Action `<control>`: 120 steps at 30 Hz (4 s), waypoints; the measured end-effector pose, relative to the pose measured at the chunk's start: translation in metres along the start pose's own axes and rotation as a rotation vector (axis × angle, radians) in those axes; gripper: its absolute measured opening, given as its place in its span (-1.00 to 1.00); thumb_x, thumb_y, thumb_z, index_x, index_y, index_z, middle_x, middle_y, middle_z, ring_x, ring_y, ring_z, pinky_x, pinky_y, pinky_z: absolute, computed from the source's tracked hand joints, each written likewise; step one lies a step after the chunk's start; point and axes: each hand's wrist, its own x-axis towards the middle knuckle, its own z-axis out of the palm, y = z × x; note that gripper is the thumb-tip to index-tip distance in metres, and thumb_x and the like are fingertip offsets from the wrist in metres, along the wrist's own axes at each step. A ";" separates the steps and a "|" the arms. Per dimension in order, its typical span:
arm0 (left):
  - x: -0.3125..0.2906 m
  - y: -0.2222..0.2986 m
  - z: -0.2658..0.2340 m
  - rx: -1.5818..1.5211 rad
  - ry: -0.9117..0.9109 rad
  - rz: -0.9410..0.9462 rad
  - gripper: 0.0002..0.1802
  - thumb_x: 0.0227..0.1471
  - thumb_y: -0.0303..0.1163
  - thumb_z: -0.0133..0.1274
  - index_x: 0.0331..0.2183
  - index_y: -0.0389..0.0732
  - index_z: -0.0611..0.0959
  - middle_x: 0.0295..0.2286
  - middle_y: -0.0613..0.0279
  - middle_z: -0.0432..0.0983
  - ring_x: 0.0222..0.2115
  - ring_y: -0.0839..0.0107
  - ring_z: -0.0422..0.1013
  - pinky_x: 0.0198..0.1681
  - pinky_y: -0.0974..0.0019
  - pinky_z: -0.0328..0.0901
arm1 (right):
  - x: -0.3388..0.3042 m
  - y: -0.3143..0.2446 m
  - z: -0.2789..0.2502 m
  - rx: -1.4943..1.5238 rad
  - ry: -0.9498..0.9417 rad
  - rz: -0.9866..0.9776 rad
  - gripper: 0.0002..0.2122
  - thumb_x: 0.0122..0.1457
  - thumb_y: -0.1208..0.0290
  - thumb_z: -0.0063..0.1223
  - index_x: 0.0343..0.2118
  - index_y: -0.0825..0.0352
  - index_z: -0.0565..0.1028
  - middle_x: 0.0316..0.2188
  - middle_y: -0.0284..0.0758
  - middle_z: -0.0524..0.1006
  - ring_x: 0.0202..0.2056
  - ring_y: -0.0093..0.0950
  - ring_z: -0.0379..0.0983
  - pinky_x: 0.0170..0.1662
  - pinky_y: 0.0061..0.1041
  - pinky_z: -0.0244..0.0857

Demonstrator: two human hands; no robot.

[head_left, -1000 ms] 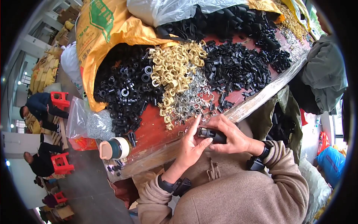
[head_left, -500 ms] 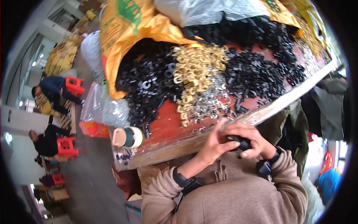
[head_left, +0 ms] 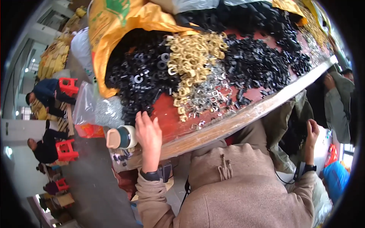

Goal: The person assembles components by hand, picking up a black plastic housing, inserting a small metal clip and a beige plastic part, and then setting the finished piece down.

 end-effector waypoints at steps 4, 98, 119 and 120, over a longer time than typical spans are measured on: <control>0.001 -0.005 0.012 -0.060 -0.099 -0.057 -0.62 -0.18 -0.40 0.00 -0.25 -0.36 0.39 -0.23 -0.11 0.27 -0.23 0.02 0.25 -0.20 0.17 0.20 | 0.001 0.003 0.005 -0.042 -0.042 0.114 -0.83 -0.02 0.41 -0.03 -0.39 0.39 0.39 -0.51 -0.44 0.37 -0.42 -0.67 0.25 -0.34 -0.72 0.12; 0.029 0.128 0.011 -1.743 -0.720 -0.536 -0.68 -0.10 -0.51 -0.09 -0.21 -0.23 0.30 -0.50 0.27 0.30 -0.62 0.57 0.20 -0.65 0.55 0.12 | -0.013 -0.205 0.206 0.747 -0.632 -0.354 -0.92 -0.04 0.50 -0.05 -0.53 0.39 0.38 -0.60 -0.35 0.34 -0.51 -0.56 0.28 -0.44 -0.58 0.17; -0.016 0.126 -0.002 -1.980 -1.024 -0.561 -0.66 0.05 -0.34 -0.20 -0.13 -0.30 0.34 -0.31 0.28 0.37 -0.35 0.54 0.33 -0.36 0.48 0.29 | -0.026 -0.225 0.175 0.247 -0.647 -0.832 -0.91 -0.20 0.52 0.03 -0.57 0.31 0.37 -0.61 -0.31 0.28 -0.61 -0.34 0.30 -0.62 -0.44 0.19; -0.018 0.127 -0.002 -1.958 -1.035 -0.550 -0.66 0.05 -0.35 -0.21 -0.13 -0.30 0.35 -0.30 0.28 0.36 -0.35 0.55 0.33 -0.35 0.47 0.30 | -0.028 -0.224 0.176 0.258 -0.657 -0.839 -0.90 -0.22 0.50 0.03 -0.59 0.30 0.35 -0.62 -0.31 0.28 -0.62 -0.34 0.31 -0.63 -0.43 0.19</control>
